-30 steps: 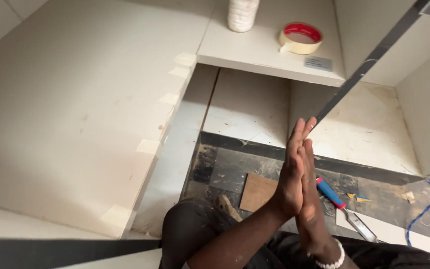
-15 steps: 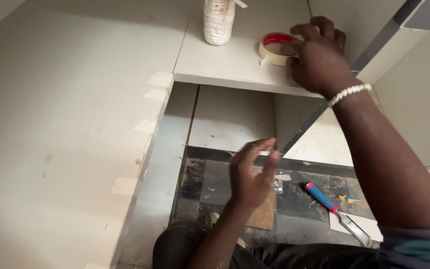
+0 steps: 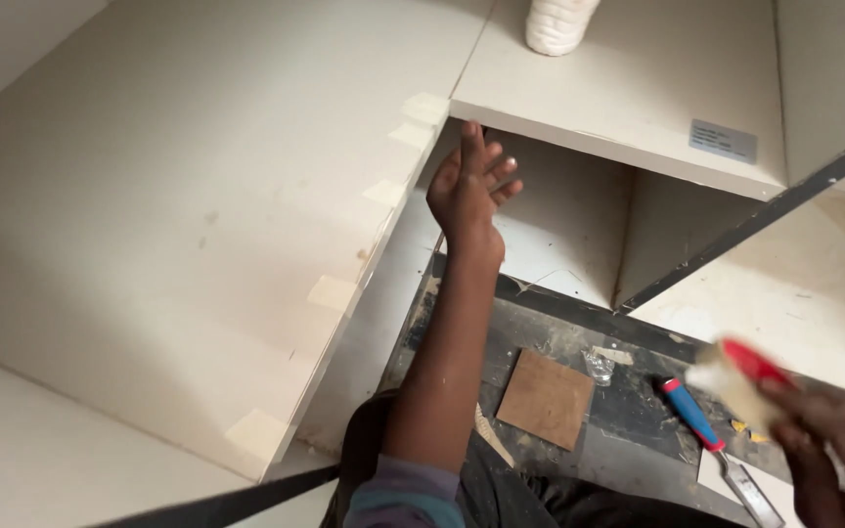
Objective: Applying adhesive edge banding to the exposed edges of a white laminate furniture component, then trimming and securing it.
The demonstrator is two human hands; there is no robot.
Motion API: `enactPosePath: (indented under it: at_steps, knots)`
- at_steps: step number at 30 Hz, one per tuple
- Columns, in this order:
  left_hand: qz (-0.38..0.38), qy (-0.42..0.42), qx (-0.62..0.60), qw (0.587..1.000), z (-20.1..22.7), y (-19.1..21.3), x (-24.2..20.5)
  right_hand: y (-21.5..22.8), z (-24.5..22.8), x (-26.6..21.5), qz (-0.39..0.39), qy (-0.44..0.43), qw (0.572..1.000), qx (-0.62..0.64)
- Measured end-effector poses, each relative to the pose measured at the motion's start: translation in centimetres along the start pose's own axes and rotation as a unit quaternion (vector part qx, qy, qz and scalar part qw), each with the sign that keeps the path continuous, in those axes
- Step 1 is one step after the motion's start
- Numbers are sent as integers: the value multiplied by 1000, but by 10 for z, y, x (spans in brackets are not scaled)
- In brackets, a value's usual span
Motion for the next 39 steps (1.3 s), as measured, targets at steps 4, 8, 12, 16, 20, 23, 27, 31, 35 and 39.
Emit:
enactPosePath:
  at_steps: [4,8,12,16,20,23,27,31,35,39]
  knots:
    - [26,-14,-1,1000,8,-10,19,-39,68,-72,-12,-207,978,16]
    - [46,-21,9,999,13,-14,30,-70,94,-89,-77,-303,950,5]
    - [36,-24,-6,999,10,-13,36,-75,79,-83,-84,-328,934,111]
    - [33,-33,-7,999,12,-14,39,-75,75,-79,-99,-373,919,81]
    - [34,-27,-7,999,10,-11,42,-84,96,-93,-72,-366,919,124]
    - [34,-22,-5,999,8,-11,44,-81,85,-84,-84,-391,908,122]
    - [16,-12,-15,1000,5,-10,41,-81,76,-90,-45,-409,876,251]
    - [-25,-16,-24,999,-16,-2,-4,-75,59,-85,-26,-368,860,353]
    - [-335,-53,247,908,-53,-8,-109,-59,-6,-44,49,-161,885,434]
    - [-508,-97,352,780,-18,-28,-179,-48,-52,-5,105,-53,894,433]
Point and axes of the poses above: each hand's wrist, its own x-axis towards the middle knuckle, its own y-axis out of the back of the hand, z = x × y, the point moved 4 cm from there along x, towards the middle knuckle
